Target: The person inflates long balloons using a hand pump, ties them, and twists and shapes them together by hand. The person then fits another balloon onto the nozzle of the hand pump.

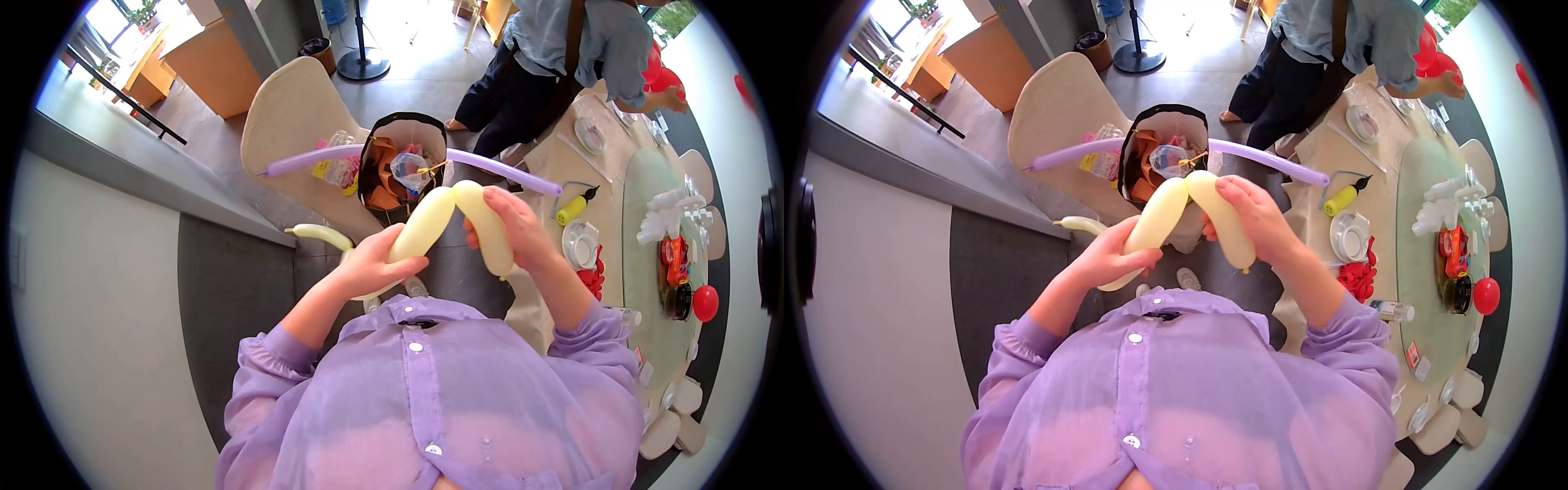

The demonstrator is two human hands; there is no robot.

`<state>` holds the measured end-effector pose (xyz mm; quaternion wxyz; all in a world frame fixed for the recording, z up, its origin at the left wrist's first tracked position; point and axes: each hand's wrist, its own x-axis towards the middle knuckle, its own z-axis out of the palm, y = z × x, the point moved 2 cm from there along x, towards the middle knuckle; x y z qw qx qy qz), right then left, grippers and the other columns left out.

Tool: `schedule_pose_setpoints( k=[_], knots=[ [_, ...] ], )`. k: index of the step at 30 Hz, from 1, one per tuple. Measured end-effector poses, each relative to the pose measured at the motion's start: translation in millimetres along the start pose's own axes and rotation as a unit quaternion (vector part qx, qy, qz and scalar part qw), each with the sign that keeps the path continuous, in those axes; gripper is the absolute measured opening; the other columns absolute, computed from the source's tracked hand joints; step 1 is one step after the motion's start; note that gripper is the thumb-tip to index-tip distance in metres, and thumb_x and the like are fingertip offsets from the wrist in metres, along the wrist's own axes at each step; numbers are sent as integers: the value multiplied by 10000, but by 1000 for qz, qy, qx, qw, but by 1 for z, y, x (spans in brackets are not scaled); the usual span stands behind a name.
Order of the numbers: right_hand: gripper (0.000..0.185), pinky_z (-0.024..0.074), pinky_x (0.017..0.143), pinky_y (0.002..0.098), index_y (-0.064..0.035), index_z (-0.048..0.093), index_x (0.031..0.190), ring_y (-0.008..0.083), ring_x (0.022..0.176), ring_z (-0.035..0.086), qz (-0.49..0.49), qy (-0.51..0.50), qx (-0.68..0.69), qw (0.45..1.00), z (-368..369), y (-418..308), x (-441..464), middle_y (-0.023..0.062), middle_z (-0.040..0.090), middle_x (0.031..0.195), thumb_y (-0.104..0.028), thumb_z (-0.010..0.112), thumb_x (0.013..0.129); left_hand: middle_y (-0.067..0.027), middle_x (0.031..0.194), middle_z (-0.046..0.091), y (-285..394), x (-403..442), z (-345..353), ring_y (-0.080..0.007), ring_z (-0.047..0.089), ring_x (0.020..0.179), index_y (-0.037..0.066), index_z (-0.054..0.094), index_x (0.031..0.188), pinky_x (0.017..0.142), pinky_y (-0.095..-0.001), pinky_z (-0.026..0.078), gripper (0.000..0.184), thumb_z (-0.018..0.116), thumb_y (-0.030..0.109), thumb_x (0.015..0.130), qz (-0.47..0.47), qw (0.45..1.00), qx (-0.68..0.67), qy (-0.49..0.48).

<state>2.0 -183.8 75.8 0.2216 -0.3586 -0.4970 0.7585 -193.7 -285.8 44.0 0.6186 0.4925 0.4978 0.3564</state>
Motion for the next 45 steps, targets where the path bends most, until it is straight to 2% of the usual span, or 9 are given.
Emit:
schedule_pose_setpoints(
  k=[3,7,9,12,22,24,33,43,45],
  knots=[
    [336,513,589,280,-48,493,1049,162,650,606,22,4,104,994,-3,25,9,74,578,781,-343,373,944,-35,795,558,5,-2,3,-96,558,686,19,469,1098,613,-256,462,378,641,143,785,138,978,142,65],
    [412,507,582,281,-48,480,1077,166,640,607,-6,33,57,998,13,34,16,73,580,805,-408,325,950,-70,811,577,4,-1,8,-113,546,633,24,482,1057,586,-263,448,381,652,224,781,45,996,5,83],
    [378,508,582,262,-51,460,1059,152,631,602,-123,68,129,982,27,32,20,63,572,854,-399,369,941,-68,809,579,0,6,15,-113,550,628,24,463,1079,577,-259,451,383,635,222,801,57,992,19,115],
    [361,458,710,232,-54,438,1119,106,824,555,-186,89,85,975,51,32,24,47,550,955,-364,420,935,-71,853,568,-3,16,26,-122,567,656,23,414,1143,589,-249,463,444,624,239,816,95,977,-36,186],
    [459,412,848,252,-54,389,1253,154,982,507,-224,82,-90,967,32,20,32,97,483,1146,-209,571,862,-83,842,551,-1,7,9,-167,564,679,66,382,1200,627,-292,470,403,502,238,856,-1,974,-217,58],
    [538,429,865,296,-103,400,1268,239,1008,504,-387,79,-424,815,37,5,26,126,437,1225,-136,622,778,-81,838,558,-3,6,6,-164,569,669,70,403,1186,610,-293,471,381,505,249,865,-16,975,-216,55],
    [507,485,787,350,-243,542,1129,296,1027,487,-465,118,-681,553,55,3,24,99,406,1284,-221,684,643,-75,841,572,1,5,4,-162,580,666,79,447,1143,590,-287,479,356,510,316,885,-40,969,-242,8],
    [445,498,706,348,-178,554,1067,318,984,516,-401,151,-746,510,29,10,39,102,486,1194,-229,674,641,-63,802,578,-13,-28,-8,-126,567,650,26,488,1120,609,-263,475,380,610,246,835,-138,973,-176,-64],
    [455,500,705,349,-175,557,1062,308,932,546,-354,98,-741,563,25,14,38,94,519,1151,-241,691,632,-24,769,566,-13,-33,-9,-89,550,646,9,520,1055,600,-244,463,354,637,242,817,-134,977,-161,-40]
  ],
)
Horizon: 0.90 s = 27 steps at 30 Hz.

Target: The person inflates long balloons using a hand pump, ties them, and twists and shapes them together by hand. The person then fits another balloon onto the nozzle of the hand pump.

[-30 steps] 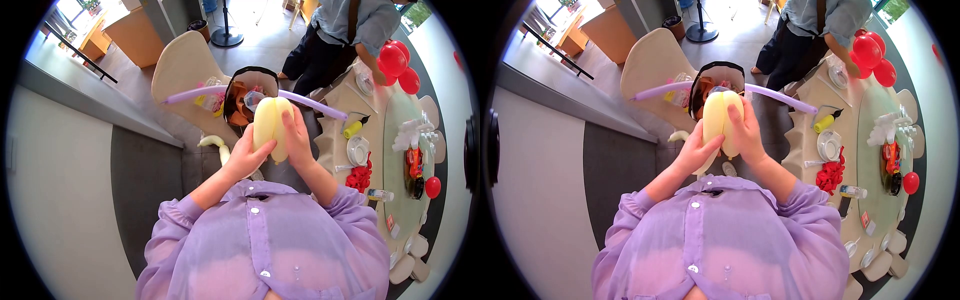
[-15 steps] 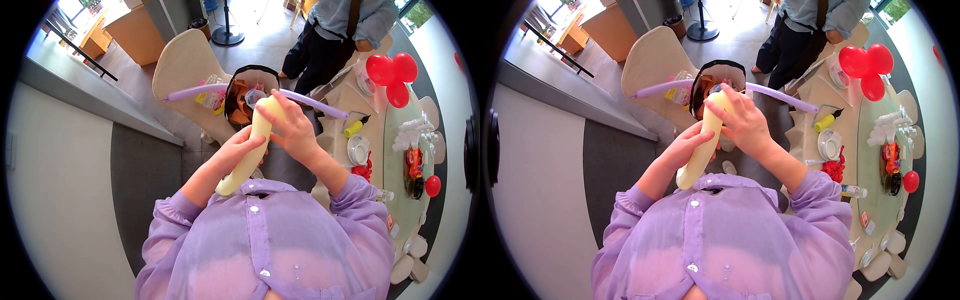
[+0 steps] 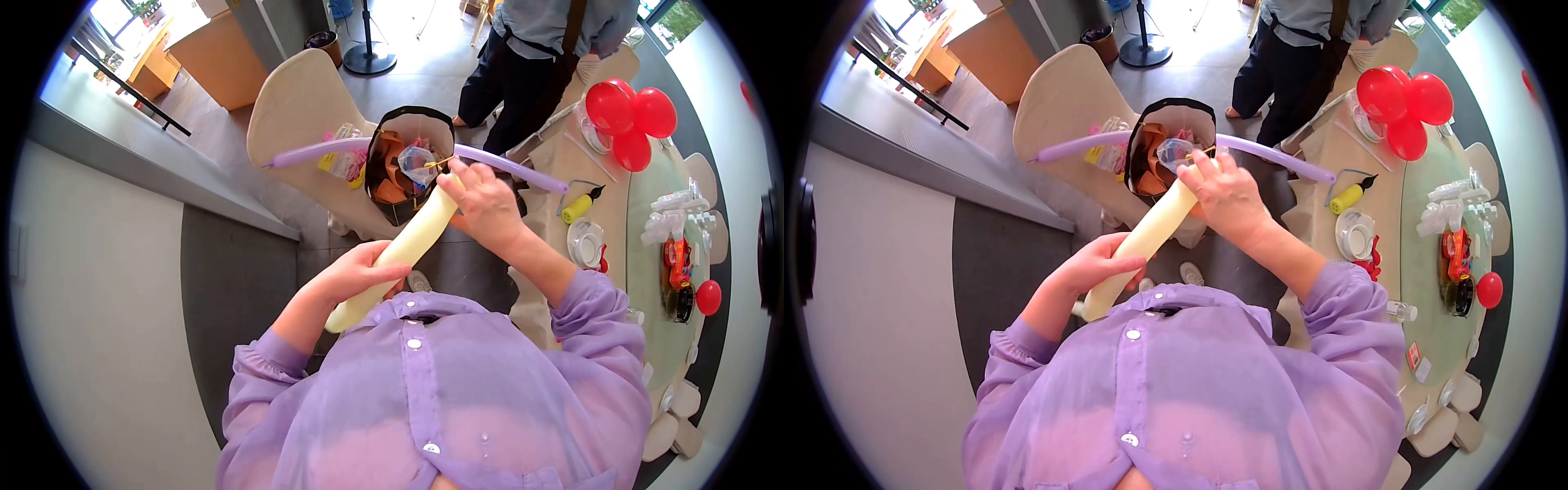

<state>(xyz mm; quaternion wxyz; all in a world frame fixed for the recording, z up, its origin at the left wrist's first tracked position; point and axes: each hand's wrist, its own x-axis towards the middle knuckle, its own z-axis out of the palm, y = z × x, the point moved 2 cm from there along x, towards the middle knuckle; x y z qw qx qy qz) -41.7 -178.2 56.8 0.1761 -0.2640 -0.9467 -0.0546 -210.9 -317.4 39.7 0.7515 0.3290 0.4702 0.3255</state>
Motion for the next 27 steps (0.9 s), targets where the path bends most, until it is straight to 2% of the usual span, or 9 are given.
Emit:
schedule_pose_setpoints(
  k=[7,10,12,14,16,20,22,24,27],
  knots=[
    [556,469,808,344,-142,418,1213,253,944,567,92,-123,316,936,22,31,-2,120,544,1083,-110,635,701,-32,789,584,2,2,-1,-92,552,693,-2,527,1045,631,-256,453,381,661,243,786,79,983,163,21],
    [557,486,797,333,-102,392,1242,229,908,602,116,-138,440,880,13,53,-3,141,577,1009,-68,595,725,-109,851,619,2,-3,-17,-233,607,794,24,531,1034,696,-345,462,414,686,240,717,141,910,364,141],
    [565,520,727,338,-69,372,1267,229,807,626,287,-374,675,568,-9,51,-7,164,592,951,-108,602,752,-125,865,619,3,-8,-22,-302,601,823,35,526,1003,708,-383,466,387,677,230,705,145,814,521,210],
    [497,544,615,328,-75,386,1284,247,676,639,343,-344,742,461,-10,46,-15,186,618,863,-237,494,827,-102,835,599,-11,1,-27,-301,587,807,56,519,969,689,-403,456,361,676,211,684,184,780,551,232],
    [450,545,591,310,-86,412,1263,231,642,638,385,-296,801,349,1,33,-14,184,624,889,-279,432,856,-78,830,567,-18,8,-25,-269,568,787,69,528,987,683,-383,432,382,690,208,670,225,662,655,287],
    [376,549,605,283,-92,447,1202,215,690,647,443,-122,799,388,-5,7,-16,192,616,978,-335,328,941,-51,790,523,-40,27,-11,-223,548,750,93,515,992,656,-352,408,409,694,201,640,246,617,685,299],
    [373,550,614,274,-87,429,1215,213,735,650,433,-73,849,295,1,1,-13,198,607,1002,-336,340,952,-46,781,516,-40,32,-5,-217,547,749,98,514,983,651,-347,406,401,692,201,639,246,618,690,287],
    [370,545,609,265,-77,411,1223,203,718,653,431,-68,840,321,0,-1,-12,193,620,965,-318,395,942,-42,772,510,-41,34,0,-210,545,747,102,513,974,647,-342,404,393,691,200,638,245,618,694,276],
    [444,498,555,246,-52,480,1140,196,662,644,424,-116,662,607,-4,8,-14,134,652,771,-402,524,871,-37,760,496,-41,36,4,-201,538,739,113,508,970,640,-336,391,394,688,207,633,260,608,704,260]
  ],
)
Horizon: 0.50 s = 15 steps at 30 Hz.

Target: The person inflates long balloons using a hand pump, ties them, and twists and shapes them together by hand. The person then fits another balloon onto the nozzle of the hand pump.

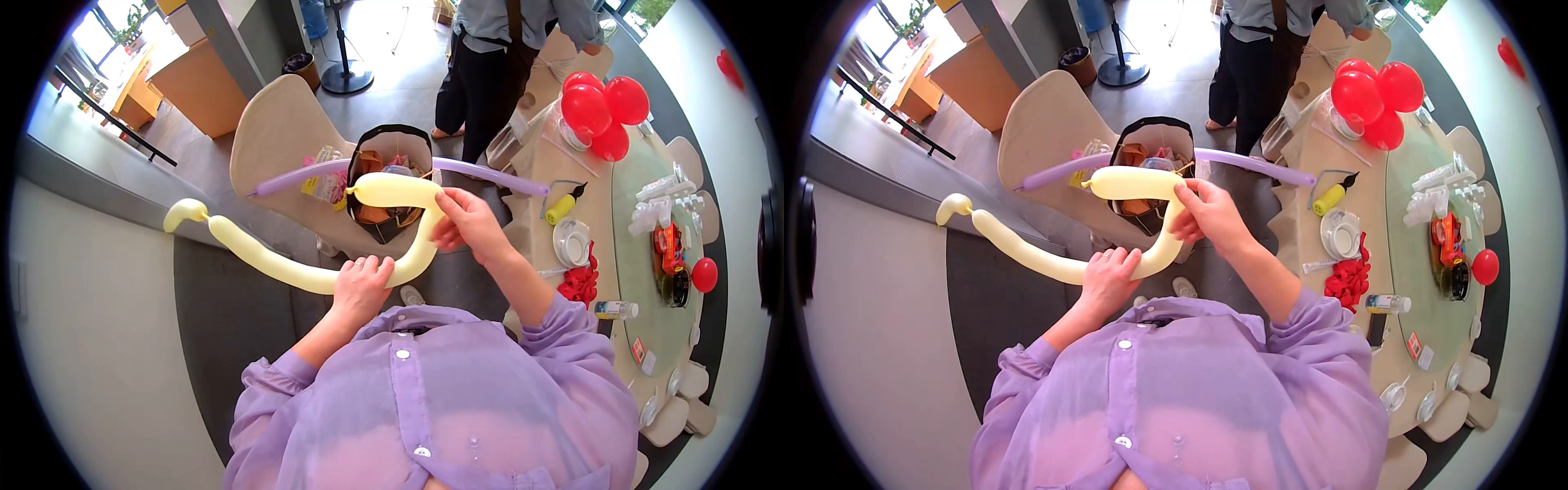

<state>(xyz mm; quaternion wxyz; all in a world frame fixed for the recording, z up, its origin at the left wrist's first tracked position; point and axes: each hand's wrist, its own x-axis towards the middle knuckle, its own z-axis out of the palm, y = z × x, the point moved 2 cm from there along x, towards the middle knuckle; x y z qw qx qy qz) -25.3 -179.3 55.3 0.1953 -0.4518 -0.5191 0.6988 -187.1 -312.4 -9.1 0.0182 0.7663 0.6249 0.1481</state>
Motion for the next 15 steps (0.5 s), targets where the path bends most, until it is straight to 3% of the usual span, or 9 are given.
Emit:
schedule_pose_setpoints(
  k=[1,3,4,5,7,9,12,13,15],
  knots=[
    [444,498,555,246,-52,480,1140,196,662,644,0,-1,-1,1000,-6,2,1,134,652,771,-402,524,871,-37,760,496,1,0,-1,-201,538,739,113,508,970,640,-336,391,394,688,207,633,-1,1000,0,0],
    [494,470,570,256,-32,503,1090,173,602,615,-146,101,-321,930,-13,0,2,95,620,661,-426,604,810,-41,773,492,4,1,-5,-204,531,748,108,512,981,656,-335,381,414,695,199,622,16,1000,9,-1],
    [481,463,605,283,-26,500,1051,159,612,593,-109,124,-414,895,-11,-10,-5,81,593,664,-389,654,774,-41,773,492,4,0,-7,-204,531,748,108,512,981,656,-335,381,414,695,199,622,13,1000,8,-3],
    [481,463,605,283,-26,500,1051,159,612,593,-107,121,-415,896,-12,-2,-2,81,593,664,-389,654,774,-44,783,492,4,0,-9,-205,529,752,103,516,995,662,-334,377,430,699,192,616,23,1000,3,2],
    [400,469,628,283,-50,503,1004,159,659,587,-264,143,-245,922,-14,11,4,92,599,753,-339,661,777,-48,793,493,6,0,-14,-207,527,756,99,520,1008,667,-332,374,447,703,185,610,31,1000,-2,6],
    [389,472,668,286,-75,499,1074,182,721,596,-203,111,-171,957,-12,18,6,103,599,847,-269,660,777,-51,805,501,9,3,-19,-209,531,764,89,520,1034,676,-331,376,484,712,176,598,34,999,-11,11],
    [453,475,732,321,-124,485,1202,258,798,610,-362,111,-257,889,0,10,-1,122,611,920,-212,629,782,-53,820,514,11,4,-22,-211,538,774,86,522,1046,704,-336,384,500,714,176,593,46,999,-17,20],
    [453,475,732,321,-124,485,1202,258,798,610,-360,108,-255,891,-3,8,-3,122,611,920,-212,629,782,-53,820,514,9,3,-21,-211,538,774,86,522,1046,704,-336,384,500,714,176,593,43,999,-17,17],
    [430,477,729,345,-113,521,1157,287,801,600,-322,71,-417,847,-5,0,-10,132,596,910,-217,635,756,-52,831,522,5,1,-19,-213,545,778,86,527,1027,738,-339,390,486,716,175,588,21,1000,-10,19]
  ],
)
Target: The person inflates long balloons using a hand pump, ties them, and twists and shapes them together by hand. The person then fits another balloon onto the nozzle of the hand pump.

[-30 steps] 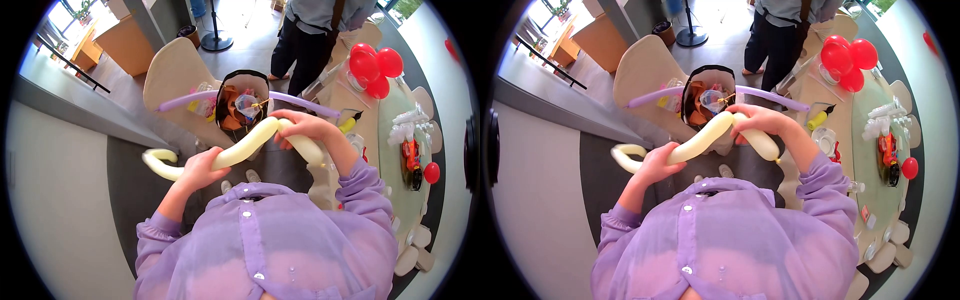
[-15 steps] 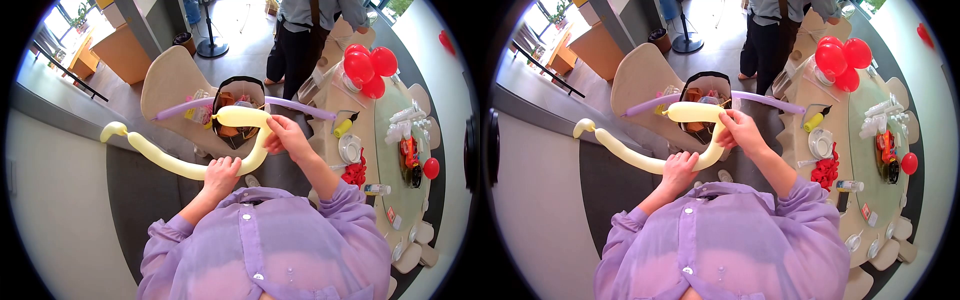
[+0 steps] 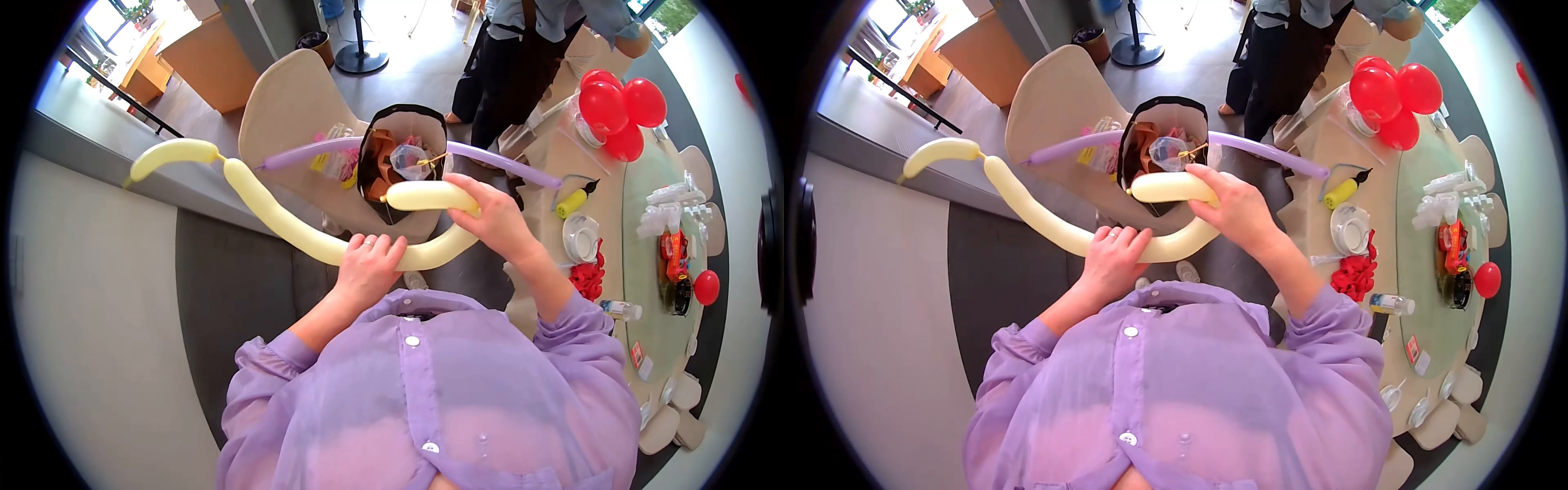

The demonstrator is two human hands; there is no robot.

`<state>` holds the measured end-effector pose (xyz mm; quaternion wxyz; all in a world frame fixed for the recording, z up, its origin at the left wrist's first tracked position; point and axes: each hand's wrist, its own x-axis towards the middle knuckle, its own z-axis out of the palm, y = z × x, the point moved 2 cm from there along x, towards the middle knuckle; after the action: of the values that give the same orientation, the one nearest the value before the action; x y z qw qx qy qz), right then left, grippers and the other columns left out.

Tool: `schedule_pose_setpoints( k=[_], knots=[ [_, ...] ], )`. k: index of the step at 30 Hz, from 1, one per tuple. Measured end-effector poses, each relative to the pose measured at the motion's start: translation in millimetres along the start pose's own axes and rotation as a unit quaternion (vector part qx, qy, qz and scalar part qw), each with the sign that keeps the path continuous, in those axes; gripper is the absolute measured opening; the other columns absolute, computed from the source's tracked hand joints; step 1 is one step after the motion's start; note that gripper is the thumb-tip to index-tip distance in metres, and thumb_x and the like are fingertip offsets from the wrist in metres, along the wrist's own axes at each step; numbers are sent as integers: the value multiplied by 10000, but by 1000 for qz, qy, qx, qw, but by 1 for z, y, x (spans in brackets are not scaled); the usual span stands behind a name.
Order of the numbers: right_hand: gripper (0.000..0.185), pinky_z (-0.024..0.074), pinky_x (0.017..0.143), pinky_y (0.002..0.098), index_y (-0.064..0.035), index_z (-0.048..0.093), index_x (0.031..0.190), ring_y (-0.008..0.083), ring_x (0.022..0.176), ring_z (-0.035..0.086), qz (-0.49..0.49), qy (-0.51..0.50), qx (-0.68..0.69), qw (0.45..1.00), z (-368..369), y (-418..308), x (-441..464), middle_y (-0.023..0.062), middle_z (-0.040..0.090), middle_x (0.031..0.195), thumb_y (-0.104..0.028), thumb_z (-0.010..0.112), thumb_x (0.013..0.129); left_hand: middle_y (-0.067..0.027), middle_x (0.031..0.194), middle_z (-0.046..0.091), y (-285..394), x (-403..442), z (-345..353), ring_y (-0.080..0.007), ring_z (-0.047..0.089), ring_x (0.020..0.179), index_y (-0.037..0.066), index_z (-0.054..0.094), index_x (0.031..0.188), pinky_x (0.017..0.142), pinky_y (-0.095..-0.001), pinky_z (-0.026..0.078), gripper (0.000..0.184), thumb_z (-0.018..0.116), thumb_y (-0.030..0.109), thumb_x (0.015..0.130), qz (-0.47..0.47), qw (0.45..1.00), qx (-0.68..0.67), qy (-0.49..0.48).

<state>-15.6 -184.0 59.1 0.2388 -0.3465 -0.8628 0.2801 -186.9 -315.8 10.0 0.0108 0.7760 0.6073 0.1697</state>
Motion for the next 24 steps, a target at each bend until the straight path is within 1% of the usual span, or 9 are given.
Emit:
schedule_pose_setpoints(
  k=[4,5,6,9,12,15,18,22,24],
  knots=[
    [387,477,735,348,-92,561,1089,274,821,592,-2,-119,-95,988,-4,-7,-10,102,560,865,-196,655,729,-42,818,529,-8,-1,-6,-203,551,770,86,531,989,761,-339,387,444,703,191,593,24,1000,17,7],
    [446,467,749,346,-80,558,1082,263,827,581,-34,-129,-118,984,-1,-3,-14,94,551,891,-278,691,705,-38,805,531,-9,-2,-5,-197,552,762,83,540,969,769,-335,383,422,696,205,596,32,999,22,-8],
    [446,467,749,346,-80,558,1082,263,827,581,-34,-130,-117,984,2,0,-16,94,551,891,-278,691,705,-38,805,531,-10,-2,-5,-197,552,762,83,540,969,769,-335,383,422,696,205,596,32,999,22,-9],
    [749,438,762,330,-63,503,1166,237,832,564,-110,-220,-199,949,13,-4,-27,102,549,956,-501,714,596,-34,791,534,-8,-4,-2,-190,551,752,81,549,941,773,-327,378,398,693,207,591,53,998,27,-16],
    [854,409,787,350,-74,448,1238,244,911,526,-158,-207,-210,942,28,-23,-36,92,523,1021,-424,776,530,-31,776,538,-3,0,-4,-185,551,746,76,554,914,754,-319,385,379,691,204,585,56,998,-4,-28],
    [797,393,778,371,-92,474,1196,254,906,509,-208,-150,-251,933,50,-24,-41,103,505,1051,-337,788,506,-32,781,549,2,7,-2,-190,557,751,71,543,881,714,-316,401,372,700,215,576,65,995,-14,-80],
    [676,389,739,381,-104,509,1095,259,855,508,-208,-126,-265,933,56,-20,-38,110,512,1038,-294,773,503,-35,791,553,-2,10,-6,-195,560,761,81,535,865,710,-322,405,371,710,236,578,59,997,-29,-47],
    [585,390,703,374,-107,519,1000,253,823,510,-207,-94,-326,918,55,-14,-28,113,519,1025,-281,762,498,-38,782,560,-21,13,-14,-203,566,755,91,524,848,702,-333,412,350,711,258,604,48,996,-2,-68],
    [544,391,694,372,-112,521,967,253,814,515,-189,-115,-332,917,42,-16,-22,110,527,983,-299,755,512,-38,697,535,-41,11,-16,-222,571,698,97,515,794,654,-350,423,309,703,260,611,10,993,43,-106]
  ],
)
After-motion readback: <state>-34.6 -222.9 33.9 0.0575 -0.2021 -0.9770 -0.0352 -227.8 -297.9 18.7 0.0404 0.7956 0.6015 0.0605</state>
